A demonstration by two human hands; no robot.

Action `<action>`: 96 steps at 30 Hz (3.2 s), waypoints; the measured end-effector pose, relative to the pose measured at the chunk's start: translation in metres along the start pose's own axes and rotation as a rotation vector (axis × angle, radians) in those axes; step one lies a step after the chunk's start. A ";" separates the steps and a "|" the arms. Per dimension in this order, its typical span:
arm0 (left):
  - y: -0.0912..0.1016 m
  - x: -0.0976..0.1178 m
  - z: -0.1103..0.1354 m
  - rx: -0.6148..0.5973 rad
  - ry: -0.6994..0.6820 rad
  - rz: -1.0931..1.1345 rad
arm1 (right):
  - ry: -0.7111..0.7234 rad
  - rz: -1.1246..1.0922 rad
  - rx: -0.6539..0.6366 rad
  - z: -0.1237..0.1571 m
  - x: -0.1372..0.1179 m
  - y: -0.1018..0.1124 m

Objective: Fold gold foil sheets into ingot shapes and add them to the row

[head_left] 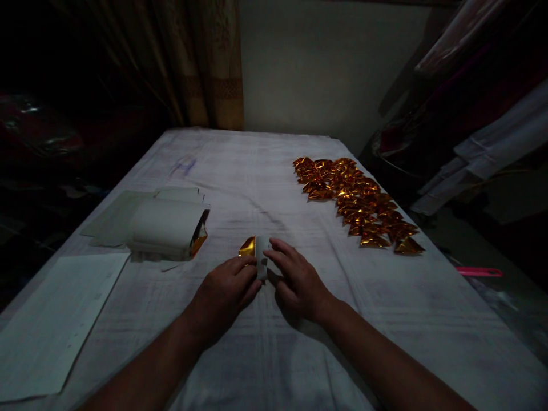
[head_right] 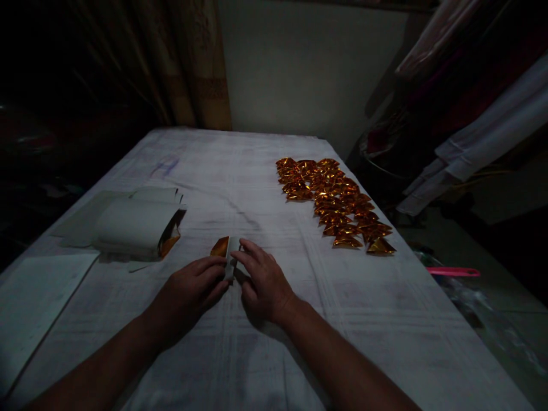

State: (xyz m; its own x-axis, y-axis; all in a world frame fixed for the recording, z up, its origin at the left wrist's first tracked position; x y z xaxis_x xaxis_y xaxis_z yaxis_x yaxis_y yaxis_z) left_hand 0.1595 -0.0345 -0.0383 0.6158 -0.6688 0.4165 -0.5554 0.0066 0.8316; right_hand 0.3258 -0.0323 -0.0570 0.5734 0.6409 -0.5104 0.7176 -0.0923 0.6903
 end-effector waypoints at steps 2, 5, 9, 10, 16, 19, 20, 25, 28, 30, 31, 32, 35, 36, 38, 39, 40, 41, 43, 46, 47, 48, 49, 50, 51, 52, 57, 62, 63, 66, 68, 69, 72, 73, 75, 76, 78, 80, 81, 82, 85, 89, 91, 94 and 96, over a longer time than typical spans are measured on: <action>0.001 0.000 0.000 -0.004 -0.009 0.017 | 0.031 0.088 0.013 -0.001 -0.003 0.000; 0.003 0.001 0.000 -0.006 -0.020 0.040 | 0.121 0.218 0.063 -0.003 -0.008 0.002; 0.006 0.000 -0.001 -0.028 -0.002 0.141 | 0.210 0.229 0.026 -0.003 -0.012 0.003; 0.006 -0.001 -0.001 -0.032 0.010 0.163 | 0.213 0.223 0.000 -0.003 -0.012 0.003; 0.009 -0.007 0.001 0.058 0.059 0.138 | 0.211 0.178 -0.100 -0.003 -0.013 0.001; 0.007 -0.009 0.001 0.036 0.073 0.117 | 0.191 0.110 -0.093 -0.004 -0.013 0.001; 0.006 -0.009 0.001 0.026 0.070 0.102 | 0.169 0.088 -0.095 -0.004 -0.011 0.001; 0.005 -0.006 0.002 -0.023 0.051 0.018 | 0.018 0.027 -0.101 -0.006 -0.002 -0.003; 0.006 -0.005 0.003 -0.020 0.065 0.006 | -0.060 0.002 -0.090 -0.009 0.000 -0.005; 0.007 -0.006 0.003 -0.005 0.092 0.030 | -0.105 0.012 -0.105 -0.012 0.000 -0.007; 0.007 -0.007 0.003 -0.001 0.104 0.044 | -0.128 0.020 -0.116 -0.013 0.000 -0.008; 0.007 -0.007 0.003 0.001 0.111 0.056 | -0.151 0.026 -0.123 -0.014 0.000 -0.009; 0.007 -0.008 0.002 0.001 0.119 0.078 | -0.217 0.026 -0.125 -0.017 -0.001 -0.010; 0.007 -0.008 0.002 -0.002 0.121 0.083 | -0.232 0.026 -0.124 -0.017 -0.001 -0.010; 0.007 -0.008 0.002 -0.001 0.121 0.091 | -0.252 0.033 -0.126 -0.017 -0.002 -0.011; 0.008 -0.008 0.002 0.002 0.120 0.096 | -0.257 0.039 -0.126 -0.017 -0.002 -0.011; 0.008 -0.007 0.001 0.005 0.121 0.100 | -0.261 0.046 -0.124 -0.017 -0.003 -0.011; 0.008 -0.007 0.001 0.004 0.121 0.103 | -0.262 0.052 -0.120 -0.017 -0.003 -0.011; 0.008 -0.007 0.001 -0.002 0.126 0.102 | -0.261 0.054 -0.110 -0.017 -0.003 -0.011; 0.007 -0.007 0.001 -0.019 0.142 0.089 | -0.257 0.051 -0.093 -0.016 -0.003 -0.011; 0.007 -0.007 0.001 -0.021 0.148 0.083 | -0.257 0.052 -0.089 -0.016 -0.003 -0.012; 0.006 -0.007 0.001 -0.022 0.153 0.078 | -0.258 0.053 -0.085 -0.016 -0.003 -0.012; 0.006 -0.007 0.001 -0.019 0.156 0.074 | -0.258 0.054 -0.082 -0.015 -0.003 -0.012; 0.006 -0.007 0.001 -0.014 0.157 0.071 | -0.260 0.054 -0.079 -0.015 -0.004 -0.012; 0.006 -0.007 0.001 -0.009 0.157 0.069 | -0.261 0.055 -0.077 -0.015 -0.004 -0.012; 0.005 -0.007 0.001 -0.004 0.159 0.068 | -0.262 0.057 -0.075 -0.015 -0.004 -0.012; 0.001 -0.008 0.002 0.003 0.180 0.060 | -0.267 0.084 -0.087 -0.016 -0.006 -0.012; 0.000 -0.008 0.003 0.021 0.196 0.053 | -0.311 0.120 -0.063 -0.015 -0.005 -0.011; 0.000 -0.008 0.003 0.020 0.199 0.051 | -0.313 0.115 -0.058 -0.015 -0.004 -0.011; -0.001 -0.008 0.004 -0.002 0.199 0.056 | -0.313 0.087 -0.052 -0.015 -0.001 -0.009; -0.001 -0.008 0.004 -0.010 0.200 0.061 | -0.315 0.064 -0.054 -0.015 0.003 -0.008; -0.001 -0.008 0.004 -0.011 0.200 0.064 | -0.314 0.053 -0.055 -0.015 0.004 -0.007; 0.000 -0.007 0.003 -0.017 0.210 0.065 | -0.313 0.046 -0.059 -0.015 0.004 -0.007; 0.000 -0.006 0.003 -0.021 0.215 0.063 | -0.317 0.056 -0.063 -0.015 0.003 -0.007; 0.000 -0.006 0.002 -0.023 0.224 0.060 | -0.328 0.087 -0.076 -0.015 0.001 -0.008; 0.001 -0.006 0.002 -0.020 0.226 0.062 | -0.333 0.101 -0.084 -0.015 0.000 -0.009; 0.001 -0.006 0.002 -0.012 0.226 0.068 | -0.337 0.113 -0.095 -0.016 -0.002 -0.010; 0.001 -0.006 0.002 -0.012 0.227 0.073 | -0.333 0.099 -0.095 -0.016 -0.001 -0.010; 0.000 -0.007 0.002 -0.014 0.229 0.076 | -0.329 0.087 -0.091 -0.015 0.000 -0.009; 0.000 -0.007 0.003 -0.019 0.234 0.079 | -0.323 0.076 -0.082 -0.015 0.002 -0.009; 0.000 -0.007 0.004 -0.035 0.247 0.088 | -0.305 0.078 -0.031 -0.012 0.011 -0.005; 0.002 -0.006 0.004 -0.055 0.222 0.095 | -0.296 0.128 0.086 -0.008 0.023 0.005; 0.003 -0.007 0.004 -0.069 0.198 0.108 | -0.306 0.147 0.094 -0.007 0.027 0.008; 0.005 -0.011 0.003 -0.083 0.158 0.123 | -0.333 0.156 0.057 -0.007 0.030 0.009; 0.006 -0.013 0.003 -0.089 0.123 0.117 | -0.343 0.148 0.045 -0.007 0.030 0.009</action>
State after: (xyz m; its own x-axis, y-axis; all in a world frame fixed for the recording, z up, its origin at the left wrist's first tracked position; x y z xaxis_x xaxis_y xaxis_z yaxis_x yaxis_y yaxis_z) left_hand 0.1462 -0.0279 -0.0398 0.6163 -0.5640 0.5497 -0.5792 0.1483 0.8016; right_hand 0.3465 -0.0090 -0.0628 0.7656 0.3259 -0.5546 0.6296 -0.2027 0.7500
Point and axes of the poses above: each hand's wrist, its own z-axis away from the middle knuckle, its own y-axis out of the back of the hand, x = y × z, the point moved 5 cm from there along -z, towards the middle knuckle, and after that the axes turned 2 degrees about x, right-handed, at the moved point
